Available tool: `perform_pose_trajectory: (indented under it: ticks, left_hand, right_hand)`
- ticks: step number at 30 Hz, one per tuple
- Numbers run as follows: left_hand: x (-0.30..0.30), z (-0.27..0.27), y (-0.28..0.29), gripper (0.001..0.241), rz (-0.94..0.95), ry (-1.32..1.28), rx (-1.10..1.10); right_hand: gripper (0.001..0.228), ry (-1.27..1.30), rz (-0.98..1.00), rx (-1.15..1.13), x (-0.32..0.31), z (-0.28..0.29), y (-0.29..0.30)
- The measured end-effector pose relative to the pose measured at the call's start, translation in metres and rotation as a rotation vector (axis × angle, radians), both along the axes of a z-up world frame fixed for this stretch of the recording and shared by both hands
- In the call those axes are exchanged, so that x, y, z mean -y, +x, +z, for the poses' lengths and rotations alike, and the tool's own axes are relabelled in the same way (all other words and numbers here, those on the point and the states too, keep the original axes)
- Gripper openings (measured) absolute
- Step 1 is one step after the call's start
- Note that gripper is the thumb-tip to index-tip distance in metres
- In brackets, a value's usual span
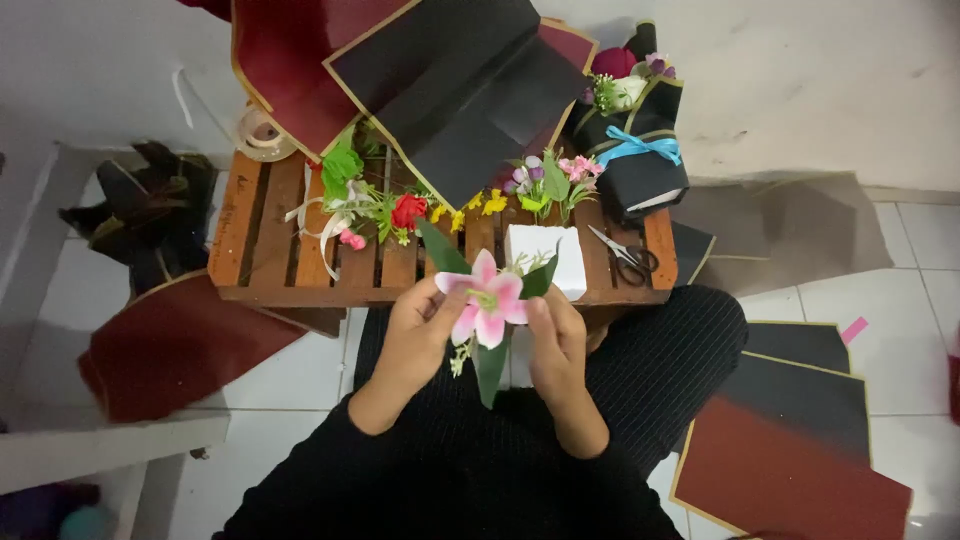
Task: Arranging artificial flowers by inserting them into a small white foam base on a low wooden table.
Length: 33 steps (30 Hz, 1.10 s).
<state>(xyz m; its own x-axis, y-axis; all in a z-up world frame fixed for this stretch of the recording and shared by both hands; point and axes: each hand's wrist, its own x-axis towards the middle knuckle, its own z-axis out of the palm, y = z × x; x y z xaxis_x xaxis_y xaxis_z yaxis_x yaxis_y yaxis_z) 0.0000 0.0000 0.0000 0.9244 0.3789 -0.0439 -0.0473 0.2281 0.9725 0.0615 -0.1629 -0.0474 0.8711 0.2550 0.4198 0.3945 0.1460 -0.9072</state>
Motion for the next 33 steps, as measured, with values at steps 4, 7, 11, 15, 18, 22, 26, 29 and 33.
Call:
perform_pose_trajectory:
  ticks: [4, 7, 11, 15, 18, 22, 26, 29, 33]
  left_hand:
    - [-0.001, 0.015, 0.005, 0.023, 0.028, -0.006, -0.011]
    - [0.003, 0.021, 0.010, 0.017, 0.053, -0.176, -0.030]
    - [0.003, 0.005, 0.025, 0.014, 0.034, -0.291, 0.025]
    - [-0.007, -0.053, 0.063, 0.055, -0.155, -0.201, -0.050]
    - [-0.002, -0.095, 0.091, 0.065, -0.205, 0.097, -0.208]
    - [0.011, -0.103, 0.116, 0.081, -0.234, 0.354, -0.327]
    - [0.020, -0.121, 0.133, 0.090, -0.264, 0.244, -0.400]
    - [0.019, -0.128, 0.136, 0.094, -0.263, 0.232, -0.376]
    - [0.016, -0.123, 0.129, 0.087, -0.198, 0.234, -0.351]
  right_hand:
    - [0.039, 0.053, 0.133, -0.021, -0.007, 0.033, 0.002]
    - [0.034, -0.110, 0.191, 0.035, -0.005, 0.037, 0.004]
    - [0.015, -0.348, -0.003, 0.193, 0.001, 0.031, 0.011]
    - [0.028, -0.282, -0.244, 0.055, 0.025, 0.016, 0.030]
    - [0.018, -0.143, -0.377, -0.301, 0.032, 0.036, 0.036]
    - [0.022, -0.060, -0.331, -0.346, 0.045, 0.004, 0.062]
    - [0.011, -0.032, -0.282, -0.525, 0.050, -0.031, 0.075]
    - [0.011, 0.061, -0.247, -0.551, 0.048, -0.039, 0.080]
    - [0.014, 0.233, -0.167, -0.540, 0.039, -0.005, 0.071]
